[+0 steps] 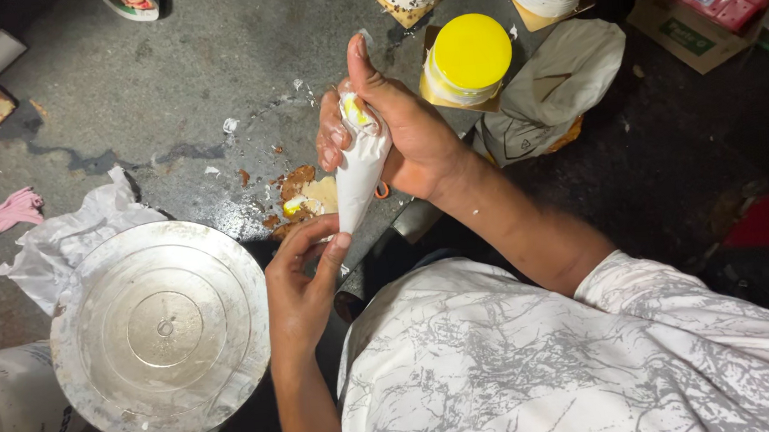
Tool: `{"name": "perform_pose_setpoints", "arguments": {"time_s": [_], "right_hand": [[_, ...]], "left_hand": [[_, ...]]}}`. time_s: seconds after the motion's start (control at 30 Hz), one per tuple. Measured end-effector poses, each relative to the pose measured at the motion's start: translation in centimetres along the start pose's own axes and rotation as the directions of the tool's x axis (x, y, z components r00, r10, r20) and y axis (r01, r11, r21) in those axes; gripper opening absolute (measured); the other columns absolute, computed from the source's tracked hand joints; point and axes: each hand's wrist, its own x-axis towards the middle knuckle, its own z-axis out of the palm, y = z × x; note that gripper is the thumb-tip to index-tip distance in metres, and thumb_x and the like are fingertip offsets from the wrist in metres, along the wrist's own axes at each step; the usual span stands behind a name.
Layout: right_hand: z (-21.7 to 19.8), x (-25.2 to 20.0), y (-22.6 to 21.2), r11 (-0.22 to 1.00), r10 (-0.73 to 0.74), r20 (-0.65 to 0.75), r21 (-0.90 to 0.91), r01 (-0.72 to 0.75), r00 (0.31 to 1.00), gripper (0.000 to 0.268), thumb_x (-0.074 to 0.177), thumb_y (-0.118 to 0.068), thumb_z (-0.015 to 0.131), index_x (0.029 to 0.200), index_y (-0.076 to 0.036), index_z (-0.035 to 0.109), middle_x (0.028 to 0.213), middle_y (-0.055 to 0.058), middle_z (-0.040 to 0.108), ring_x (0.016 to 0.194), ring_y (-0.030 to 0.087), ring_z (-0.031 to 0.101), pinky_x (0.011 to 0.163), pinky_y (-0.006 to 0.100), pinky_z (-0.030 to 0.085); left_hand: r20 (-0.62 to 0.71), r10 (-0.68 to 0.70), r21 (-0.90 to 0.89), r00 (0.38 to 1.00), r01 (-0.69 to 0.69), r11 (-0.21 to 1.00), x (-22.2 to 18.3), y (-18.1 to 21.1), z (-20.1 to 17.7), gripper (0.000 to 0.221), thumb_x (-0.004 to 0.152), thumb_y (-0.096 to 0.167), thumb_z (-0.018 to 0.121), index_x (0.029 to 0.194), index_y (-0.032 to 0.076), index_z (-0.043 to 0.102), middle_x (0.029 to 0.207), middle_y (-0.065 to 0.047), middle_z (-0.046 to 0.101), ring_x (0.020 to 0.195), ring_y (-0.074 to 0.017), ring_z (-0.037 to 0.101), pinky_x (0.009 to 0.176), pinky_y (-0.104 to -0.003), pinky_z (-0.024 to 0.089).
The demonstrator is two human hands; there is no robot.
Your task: The person constructs a piping bag from paper, fills it with white frosting using a spatula, and then uses scissors to trim the tip before piping decorative frosting onto several yellow and white cakes.
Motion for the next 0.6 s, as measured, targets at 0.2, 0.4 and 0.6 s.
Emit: {"name": "perform_pose_setpoints", "arguments": {"time_s": [0.2,0.4,0.6], "right_hand": [[1.1,-0.2,0.9,0.998,0.025,0.036,0.063,-0.027,0.999,0.051,0.109,-0.055,0.043,0.083,-0.013,0.055,0.073,0.008,0.057,0.073,0.025,0.062,0.078,0.04,0.053],[1.7,-1.0,1.6,0.996,0.024,0.068,0.088,-0.03,0.997,0.061,0.11,-0.055,0.044,0.071,-0.009,0.054,0.073,0.007,0.054,0.075,0.024,0.062,0.078,0.039,0.052],[1.4,-1.4,2.2,1.0,-0.019,0.122,-0.012,0.021,0.992,0.069,0.114,-0.057,0.044,0.072,-0.004,0.056,0.07,0.007,0.051,0.075,0.024,0.062,0.082,0.039,0.052]], "left_hand": [[0.014,-0.021,-0.06,1.0,0.022,0.998,-1.0,-1.1,-1.6,0.017,0.094,0.006,0.072,0.107,-0.004,0.074,0.114,-0.009,0.073,0.104,-0.0134,0.068,0.096,-0.028,0.055],[0.058,-0.078,-0.147,0.995,0.086,0.985,-2.2,-1.4,-2.8,0.016,0.095,0.006,0.072,0.107,-0.005,0.074,0.112,-0.007,0.072,0.103,-0.0111,0.067,0.095,-0.026,0.054],[0.033,-0.041,-0.078,0.999,0.043,0.996,-3.3,-1.1,-3.3,0.017,0.097,0.007,0.072,0.109,-0.004,0.074,0.108,-0.005,0.073,0.097,-0.0097,0.068,0.089,-0.026,0.055]]}}
